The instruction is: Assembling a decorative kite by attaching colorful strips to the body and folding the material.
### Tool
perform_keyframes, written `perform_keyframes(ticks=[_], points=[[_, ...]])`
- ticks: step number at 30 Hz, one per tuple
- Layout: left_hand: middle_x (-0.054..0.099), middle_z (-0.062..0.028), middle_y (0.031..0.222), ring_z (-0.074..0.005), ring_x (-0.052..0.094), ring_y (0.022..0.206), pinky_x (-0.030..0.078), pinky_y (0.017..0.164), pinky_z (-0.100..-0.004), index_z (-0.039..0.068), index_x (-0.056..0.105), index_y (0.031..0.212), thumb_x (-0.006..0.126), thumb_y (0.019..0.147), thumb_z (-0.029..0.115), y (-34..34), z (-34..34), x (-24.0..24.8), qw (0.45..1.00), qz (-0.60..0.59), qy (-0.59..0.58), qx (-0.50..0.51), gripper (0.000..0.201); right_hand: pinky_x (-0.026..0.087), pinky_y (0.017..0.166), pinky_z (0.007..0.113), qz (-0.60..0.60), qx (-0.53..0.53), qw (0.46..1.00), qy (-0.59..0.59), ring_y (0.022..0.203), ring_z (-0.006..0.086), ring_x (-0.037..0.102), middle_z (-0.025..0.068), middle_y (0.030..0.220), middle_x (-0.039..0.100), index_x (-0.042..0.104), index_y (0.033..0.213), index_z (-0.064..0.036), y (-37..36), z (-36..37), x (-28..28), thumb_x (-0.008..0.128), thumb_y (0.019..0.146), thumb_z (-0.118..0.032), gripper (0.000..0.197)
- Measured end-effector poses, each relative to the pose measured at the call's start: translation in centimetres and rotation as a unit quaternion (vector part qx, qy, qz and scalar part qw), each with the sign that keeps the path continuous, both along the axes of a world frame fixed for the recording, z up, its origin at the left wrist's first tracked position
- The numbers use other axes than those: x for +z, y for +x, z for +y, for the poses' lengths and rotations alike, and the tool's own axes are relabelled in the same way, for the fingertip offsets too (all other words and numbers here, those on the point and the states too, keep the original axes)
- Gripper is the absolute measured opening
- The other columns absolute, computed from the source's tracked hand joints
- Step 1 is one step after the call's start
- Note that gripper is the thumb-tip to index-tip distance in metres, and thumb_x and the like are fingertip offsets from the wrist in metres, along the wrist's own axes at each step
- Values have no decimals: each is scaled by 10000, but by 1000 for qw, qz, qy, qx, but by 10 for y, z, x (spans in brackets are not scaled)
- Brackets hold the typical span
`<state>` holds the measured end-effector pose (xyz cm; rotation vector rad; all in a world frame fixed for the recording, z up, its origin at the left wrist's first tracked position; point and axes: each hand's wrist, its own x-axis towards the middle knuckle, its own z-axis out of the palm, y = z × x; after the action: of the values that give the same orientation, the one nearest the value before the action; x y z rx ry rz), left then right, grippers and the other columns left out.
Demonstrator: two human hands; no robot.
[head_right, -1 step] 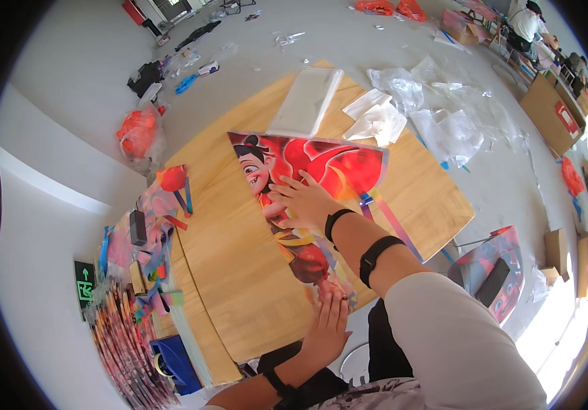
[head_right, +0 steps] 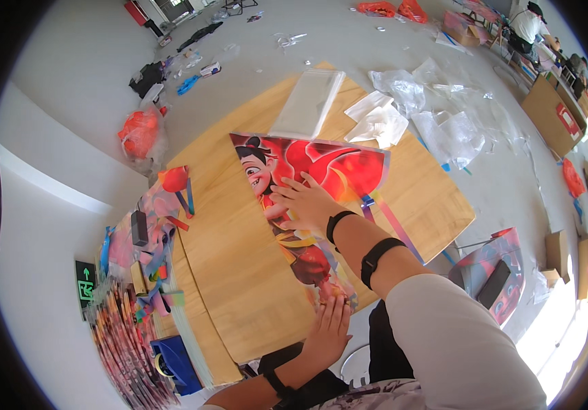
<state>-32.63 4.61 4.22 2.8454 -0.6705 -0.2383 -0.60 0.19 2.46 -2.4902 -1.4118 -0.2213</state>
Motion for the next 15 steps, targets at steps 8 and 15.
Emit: perform_keyframes(ticks=[8, 15], points=[[284, -296, 1610, -423, 276, 1516, 258, 1220, -543, -82, 310, 1531, 600, 979, 272, 40, 33, 38, 976, 41, -204, -70, 716, 169, 1230, 579, 5, 0, 1000, -18, 1526, 242, 286, 18, 1627, 382, 430, 1545, -189, -1, -2, 1, 592, 909, -626, 789], [257, -294, 1625, -453, 261, 1509, 210, 1232, -551, -86, 250, 1558, 456, 1056, 296, 212, 102, 9, 963, -149, -156, 162, 665, 177, 1224, 591, -23, -13, 999, -36, 1516, 251, 307, 15, 1599, 423, 470, 1512, -169, 5, 0, -10, 584, 891, -571, 749]])
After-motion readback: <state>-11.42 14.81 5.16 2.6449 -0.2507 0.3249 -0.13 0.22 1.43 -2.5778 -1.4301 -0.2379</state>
